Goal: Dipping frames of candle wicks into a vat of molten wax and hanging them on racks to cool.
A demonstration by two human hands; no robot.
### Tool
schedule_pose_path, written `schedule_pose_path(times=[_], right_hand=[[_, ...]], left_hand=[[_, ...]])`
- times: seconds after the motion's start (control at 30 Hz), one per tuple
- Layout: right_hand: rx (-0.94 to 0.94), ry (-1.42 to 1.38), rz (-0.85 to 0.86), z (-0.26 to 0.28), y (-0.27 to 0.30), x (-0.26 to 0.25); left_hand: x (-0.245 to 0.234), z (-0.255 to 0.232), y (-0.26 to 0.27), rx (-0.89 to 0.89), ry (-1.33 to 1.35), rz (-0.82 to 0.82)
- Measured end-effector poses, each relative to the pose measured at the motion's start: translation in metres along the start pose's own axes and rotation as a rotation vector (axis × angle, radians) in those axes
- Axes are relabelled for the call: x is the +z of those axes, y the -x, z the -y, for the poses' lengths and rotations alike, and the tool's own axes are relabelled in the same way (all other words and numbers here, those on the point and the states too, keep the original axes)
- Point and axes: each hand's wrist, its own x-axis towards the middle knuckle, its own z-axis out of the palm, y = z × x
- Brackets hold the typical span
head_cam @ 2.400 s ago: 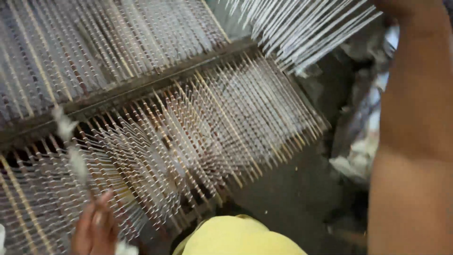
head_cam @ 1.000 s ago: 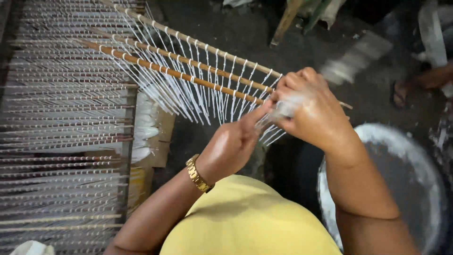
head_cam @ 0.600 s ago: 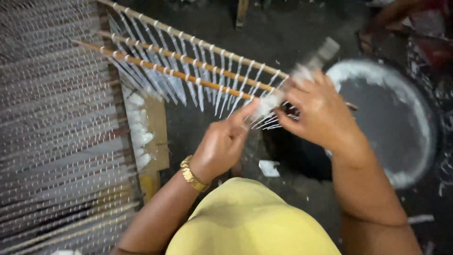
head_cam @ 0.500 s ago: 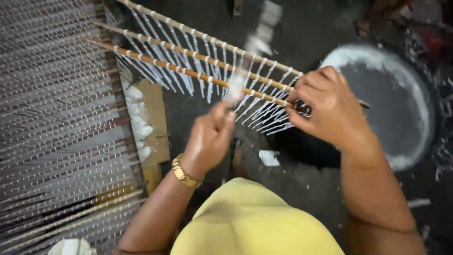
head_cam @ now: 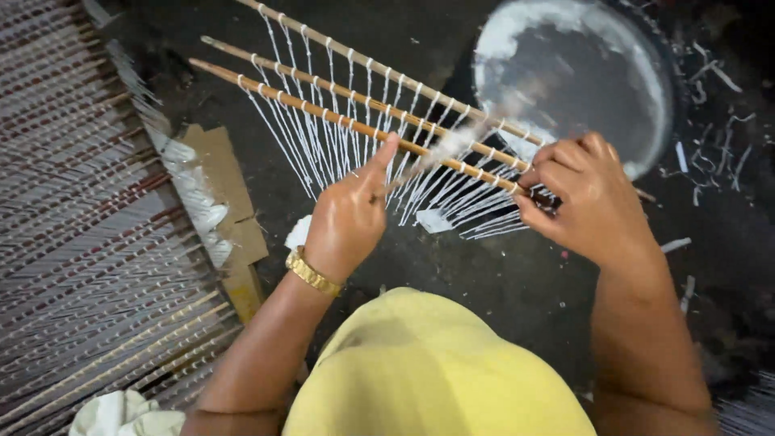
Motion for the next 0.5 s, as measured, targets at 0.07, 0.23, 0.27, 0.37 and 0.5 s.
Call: schedule_pose_path(times=[0.07, 0.23, 0.27, 0.37, 0.5], right_hand=[[0.039, 0.016, -0.010, 0.002, 0.021, -0.007], [0.063, 0.003, -0.019, -0.008, 0.070, -0.019], [0.079, 0.053, -0.001, -0.010, 0.081, -0.020], [0.120, 0.051, -0.019, -0.008, 0.104, -0.032], [0.094, 0.073, -0.016, -0.016, 0.126, -0.040]], left_hand=[[0.013, -0.016, 0.006, -0.004, -0.171, 0.066], [0.045, -0.053, 0.021, 0.107, -0.494, 0.061], [0.052, -0.060, 0.024, 0.160, -0.548, 0.000], [0.069, -0.079, 0.029, 0.124, -0.523, 0.059], [0.070, -0.099, 0.017, 0.025, -0.117, 0.225]])
